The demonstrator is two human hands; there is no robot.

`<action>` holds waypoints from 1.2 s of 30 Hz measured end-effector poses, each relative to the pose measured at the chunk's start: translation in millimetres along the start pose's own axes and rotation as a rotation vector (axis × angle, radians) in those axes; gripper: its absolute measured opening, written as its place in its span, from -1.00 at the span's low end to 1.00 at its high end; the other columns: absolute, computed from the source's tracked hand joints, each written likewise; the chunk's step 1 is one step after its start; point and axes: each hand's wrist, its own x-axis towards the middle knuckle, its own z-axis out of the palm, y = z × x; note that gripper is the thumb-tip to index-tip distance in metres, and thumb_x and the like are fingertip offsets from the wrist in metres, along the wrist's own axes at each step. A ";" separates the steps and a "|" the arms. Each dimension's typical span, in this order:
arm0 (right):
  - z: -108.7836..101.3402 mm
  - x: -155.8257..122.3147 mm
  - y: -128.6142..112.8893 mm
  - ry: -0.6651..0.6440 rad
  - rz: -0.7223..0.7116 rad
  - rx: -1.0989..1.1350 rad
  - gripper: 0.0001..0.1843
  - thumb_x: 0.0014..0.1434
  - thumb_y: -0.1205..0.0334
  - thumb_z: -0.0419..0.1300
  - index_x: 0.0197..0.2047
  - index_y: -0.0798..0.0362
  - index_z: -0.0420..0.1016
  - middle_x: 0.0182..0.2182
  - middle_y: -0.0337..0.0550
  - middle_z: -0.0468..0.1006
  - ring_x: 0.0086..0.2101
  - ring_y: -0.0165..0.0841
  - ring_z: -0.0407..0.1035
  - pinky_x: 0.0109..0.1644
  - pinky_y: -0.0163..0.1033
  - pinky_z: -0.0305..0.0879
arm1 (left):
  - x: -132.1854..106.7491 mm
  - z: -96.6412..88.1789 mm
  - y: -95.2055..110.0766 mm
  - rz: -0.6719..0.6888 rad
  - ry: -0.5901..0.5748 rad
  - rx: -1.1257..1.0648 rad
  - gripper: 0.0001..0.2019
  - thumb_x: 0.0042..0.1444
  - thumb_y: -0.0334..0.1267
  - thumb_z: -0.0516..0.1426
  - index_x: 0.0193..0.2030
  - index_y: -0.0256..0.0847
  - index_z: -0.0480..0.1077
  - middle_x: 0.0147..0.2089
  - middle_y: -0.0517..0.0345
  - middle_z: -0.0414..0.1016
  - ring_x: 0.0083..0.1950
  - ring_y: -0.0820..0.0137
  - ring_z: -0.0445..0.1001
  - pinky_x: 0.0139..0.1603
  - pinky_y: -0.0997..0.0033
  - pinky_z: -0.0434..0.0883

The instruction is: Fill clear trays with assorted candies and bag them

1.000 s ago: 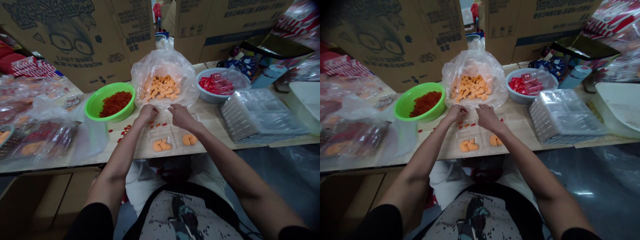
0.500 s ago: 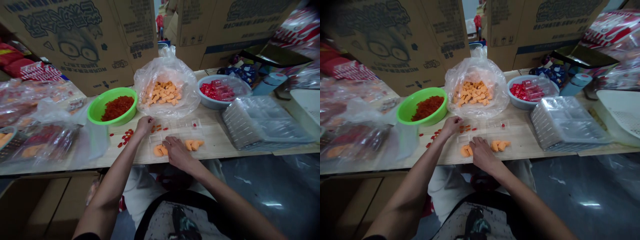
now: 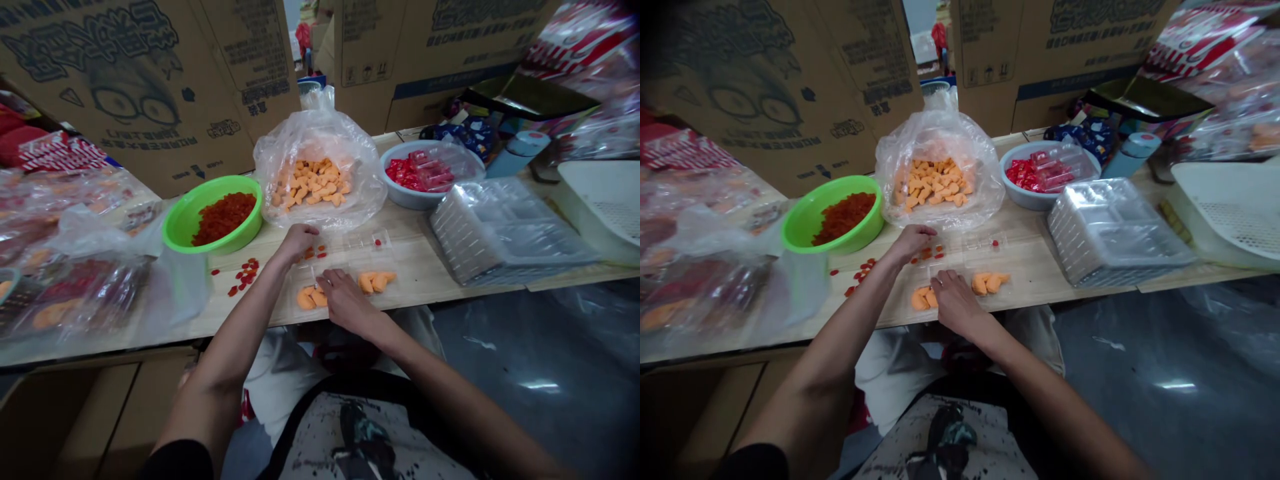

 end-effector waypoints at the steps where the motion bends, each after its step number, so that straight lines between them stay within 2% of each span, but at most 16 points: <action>1: 0.3 -0.3 0.5 -0.001 -0.002 0.002 -0.44 0.12 0.52 0.04 0.22 0.25 0.32 0.12 0.21 0.34 0.11 -0.07 0.16 0.14 -0.01 0.20 | -0.8 -2.2 -1.4 0.012 0.033 0.013 -0.70 0.02 -0.40 0.10 -0.13 -0.36 0.56 -0.41 0.11 0.52 -0.43 0.42 0.38 -0.35 0.43 0.32; 4: -0.2 -1.8 0.9 -0.004 -0.002 0.008 -0.42 0.11 0.52 0.05 0.22 0.25 0.31 0.13 0.20 0.34 0.11 -0.07 0.16 0.15 -0.03 0.20 | -8.1 -8.0 -6.2 0.109 0.085 0.110 -0.72 0.04 -0.38 0.11 -0.15 -0.34 0.57 -0.33 0.09 0.57 -0.34 0.39 0.43 -0.27 0.43 0.35; 7: -1.0 -3.2 0.0 0.002 0.003 0.020 -0.42 0.11 0.52 0.05 0.22 0.24 0.32 0.13 0.20 0.34 0.10 -0.07 0.16 0.14 -0.03 0.20 | -16.4 -5.3 -6.5 0.188 0.024 0.278 -0.80 0.02 -0.31 0.18 -0.24 -0.29 0.59 -0.37 0.11 0.58 -0.34 0.38 0.45 -0.28 0.45 0.34; 10: 0.1 -3.5 0.0 0.017 -0.002 0.033 -0.41 0.10 0.53 0.04 0.23 0.24 0.31 0.12 0.19 0.34 0.11 -0.08 0.15 0.14 -0.02 0.21 | -19.4 6.0 -2.5 0.234 -0.019 0.451 -0.84 0.00 -0.33 0.20 -0.28 -0.24 0.61 -0.35 0.09 0.60 -0.29 0.33 0.49 -0.24 0.43 0.34; 13: 2.8 -3.3 1.8 0.024 -0.011 0.033 -0.42 0.11 0.53 0.03 0.23 0.25 0.31 0.11 0.18 0.35 0.10 -0.08 0.15 0.14 -0.01 0.22 | -18.9 15.6 -0.1 0.235 0.045 0.529 -0.84 0.03 -0.34 0.17 -0.29 -0.23 0.60 -0.30 0.04 0.61 -0.21 0.27 0.51 -0.19 0.40 0.35; 15: 4.2 -3.4 2.9 0.030 -0.014 0.028 -0.42 0.11 0.53 0.03 0.23 0.26 0.32 0.11 0.18 0.35 0.08 -0.08 0.16 0.14 -0.01 0.22 | -19.8 16.2 -0.9 0.203 0.095 0.489 -0.85 0.05 -0.30 0.18 -0.28 -0.24 0.58 -0.31 0.03 0.60 -0.22 0.27 0.50 -0.18 0.39 0.36; 17: 4.1 -4.0 3.2 0.033 -0.017 0.029 -0.40 0.09 0.53 0.03 0.23 0.27 0.32 0.11 0.19 0.36 0.08 -0.08 0.17 0.15 -0.01 0.23 | -22.7 10.6 -3.1 0.159 0.160 0.331 -0.85 0.08 -0.29 0.18 -0.26 -0.26 0.55 -0.35 0.07 0.56 -0.27 0.31 0.48 -0.19 0.40 0.37; 19: 1.9 -5.4 2.8 0.051 -0.022 0.034 -0.38 0.08 0.53 0.05 0.24 0.28 0.31 0.12 0.20 0.35 0.09 -0.08 0.18 0.15 0.00 0.24 | -27.6 -0.1 -5.0 0.078 0.195 0.028 -0.85 0.09 -0.38 0.14 -0.23 -0.29 0.52 -0.38 0.12 0.52 -0.34 0.39 0.45 -0.24 0.44 0.39; 20: 0.0 -6.5 2.7 0.069 -0.025 0.037 -0.38 0.08 0.53 0.06 0.25 0.28 0.30 0.13 0.20 0.35 0.10 -0.08 0.18 0.15 0.00 0.24 | -30.6 -6.4 -5.3 0.015 0.175 -0.165 -0.83 0.08 -0.46 0.11 -0.21 -0.31 0.50 -0.39 0.14 0.51 -0.37 0.44 0.45 -0.26 0.47 0.40; 23: -8.1 -11.3 4.6 0.150 -0.031 0.053 -0.39 0.10 0.51 0.06 0.25 0.25 0.32 0.15 0.18 0.34 0.12 -0.08 0.17 0.17 0.00 0.24 | -39.5 -21.9 -1.8 -0.169 -0.004 -0.715 -0.74 0.01 -0.63 0.08 -0.18 -0.36 0.44 -0.35 0.12 0.52 -0.36 0.50 0.51 -0.25 0.53 0.45; 25: -14.0 -15.4 9.2 0.196 -0.027 0.070 -0.43 0.13 0.51 0.04 0.23 0.22 0.36 0.17 0.15 0.35 0.13 -0.09 0.18 0.19 0.01 0.23 | -42.9 -22.6 5.2 -0.212 -0.107 -0.906 -0.79 0.03 -0.62 0.13 -0.19 -0.38 0.44 -0.32 0.05 0.56 -0.31 0.49 0.56 -0.25 0.56 0.48; 27: -19.1 -19.7 17.2 0.236 -0.010 0.086 -0.45 0.14 0.51 0.02 0.21 0.20 0.39 0.17 0.15 0.36 0.14 -0.11 0.19 0.21 0.01 0.22 | -42.5 -12.5 16.0 -0.208 -0.157 -0.923 -0.90 0.07 -0.53 0.22 -0.25 -0.39 0.46 -0.34 0.02 0.56 -0.33 0.48 0.56 -0.30 0.58 0.48; 29: -22.7 -24.2 28.5 0.275 0.021 0.091 -0.47 0.14 0.51 0.01 0.18 0.21 0.42 0.15 0.16 0.37 0.14 -0.10 0.20 0.20 0.02 0.24 | -38.3 6.6 29.3 -0.184 -0.187 -0.846 -0.93 0.05 -0.46 0.28 -0.31 -0.39 0.48 -0.40 0.05 0.55 -0.38 0.48 0.55 -0.33 0.57 0.48; 33: -26.0 -34.1 55.2 0.367 0.089 0.085 -0.50 0.14 0.49 0.02 0.14 0.22 0.46 0.12 0.19 0.41 0.12 -0.08 0.24 0.18 0.05 0.27 | -26.1 50.1 52.6 -0.040 -0.228 -0.663 -0.92 -0.04 -0.51 0.30 -0.38 -0.37 0.50 -0.47 0.18 0.53 -0.40 0.50 0.54 -0.27 0.53 0.48; 36: -27.1 -41.8 72.6 0.438 0.122 0.084 -0.52 0.14 0.49 0.02 0.11 0.22 0.48 0.10 0.20 0.42 0.11 -0.07 0.25 0.18 0.07 0.29 | -18.7 67.8 57.5 0.026 -0.226 -0.482 -0.95 -0.01 -0.47 0.29 -0.37 -0.37 0.52 -0.53 0.22 0.49 -0.48 0.51 0.49 -0.33 0.50 0.46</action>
